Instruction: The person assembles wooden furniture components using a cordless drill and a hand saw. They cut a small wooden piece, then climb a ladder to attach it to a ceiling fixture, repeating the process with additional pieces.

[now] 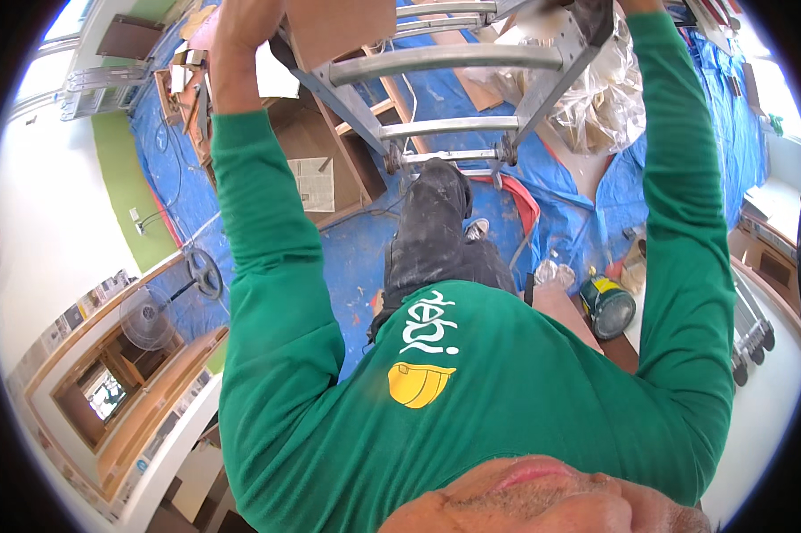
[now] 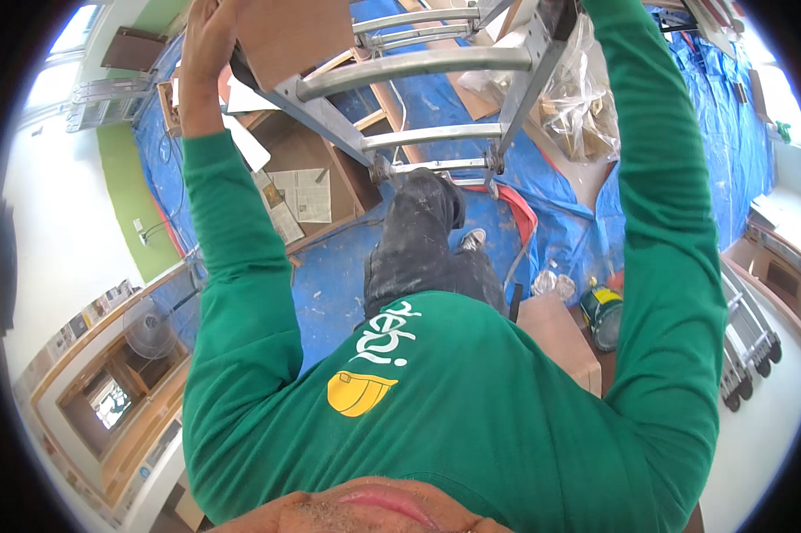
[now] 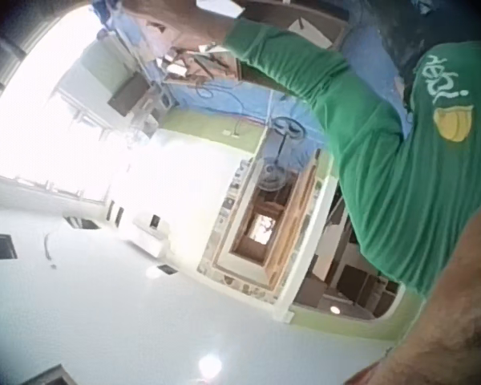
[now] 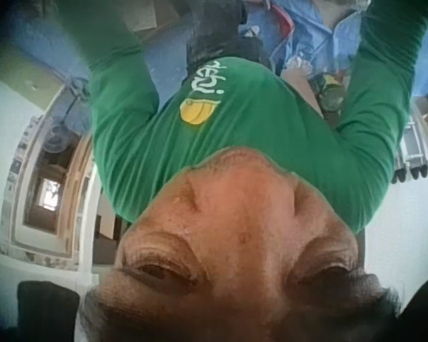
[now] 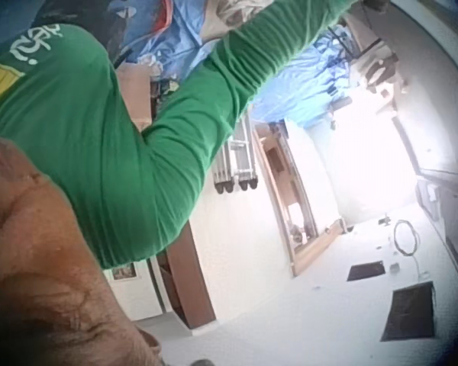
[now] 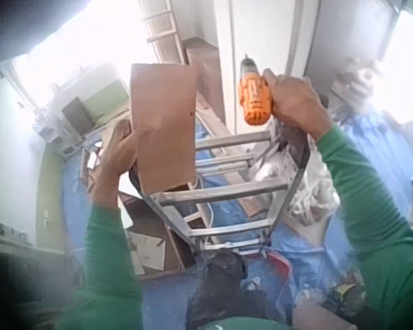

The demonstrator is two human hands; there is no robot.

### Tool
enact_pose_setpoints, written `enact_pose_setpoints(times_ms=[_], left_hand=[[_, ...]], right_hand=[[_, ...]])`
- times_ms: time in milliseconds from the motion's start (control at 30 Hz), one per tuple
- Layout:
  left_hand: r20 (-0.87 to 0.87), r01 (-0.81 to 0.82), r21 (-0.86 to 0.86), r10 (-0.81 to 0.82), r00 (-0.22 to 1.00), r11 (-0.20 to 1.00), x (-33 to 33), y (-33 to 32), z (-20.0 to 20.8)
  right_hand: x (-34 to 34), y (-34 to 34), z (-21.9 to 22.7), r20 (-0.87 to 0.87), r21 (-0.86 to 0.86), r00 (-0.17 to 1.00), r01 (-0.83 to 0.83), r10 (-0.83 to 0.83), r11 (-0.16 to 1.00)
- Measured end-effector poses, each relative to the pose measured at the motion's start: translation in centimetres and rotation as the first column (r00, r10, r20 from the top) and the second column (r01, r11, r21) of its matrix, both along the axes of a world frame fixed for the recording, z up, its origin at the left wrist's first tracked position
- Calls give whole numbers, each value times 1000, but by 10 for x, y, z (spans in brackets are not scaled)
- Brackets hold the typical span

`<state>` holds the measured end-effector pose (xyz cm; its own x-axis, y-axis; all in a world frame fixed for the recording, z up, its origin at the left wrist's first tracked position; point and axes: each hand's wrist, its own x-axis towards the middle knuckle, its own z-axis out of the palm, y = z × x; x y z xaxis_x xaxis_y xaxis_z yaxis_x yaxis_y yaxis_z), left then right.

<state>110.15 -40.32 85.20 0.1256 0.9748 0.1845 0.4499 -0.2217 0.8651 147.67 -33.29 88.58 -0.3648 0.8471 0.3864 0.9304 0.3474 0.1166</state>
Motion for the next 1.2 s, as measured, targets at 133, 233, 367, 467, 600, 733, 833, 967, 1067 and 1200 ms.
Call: enact_pose_setpoints(times_ms=[133,233,367,467,600,733,833,967,1067,1200], left_hand=[[52,6,-18,-5,999,1000,12,4,-8],[-26,-41,-67,39,999,997,25,-5,13],[-118,-92,42,96,988,995,15,-2,13],[-103,-58,85,66,992,995,13,4,14],[-182,-47,179,80,980,983,12,8,6],[-251,-47,238,108,962,970,17,8,11],[-218,-65,260,124,968,963,21,13,18],[-248,-88,301,167,954,950,21,13,13],[-276,-109,322,203,939,941,20,15,10],[-300,-147,350,260,918,925,25,13,8]], right_hand=[[3,-11,23,79,-152,989,139,-128,979],[8,20,3,-19,-253,981,181,-192,951],[-2,15,2,-34,-196,986,153,-162,969],[-10,10,6,67,-142,974,224,-216,964],[-13,18,9,89,-147,976,210,-199,966],[-11,26,17,78,-239,983,182,-168,954],[15,34,-10,116,-297,978,199,-172,934],[-2,29,10,117,-353,978,206,-175,913],[-3,30,17,90,-443,978,208,-188,872],[2,33,3,43,-434,989,147,-143,889]])
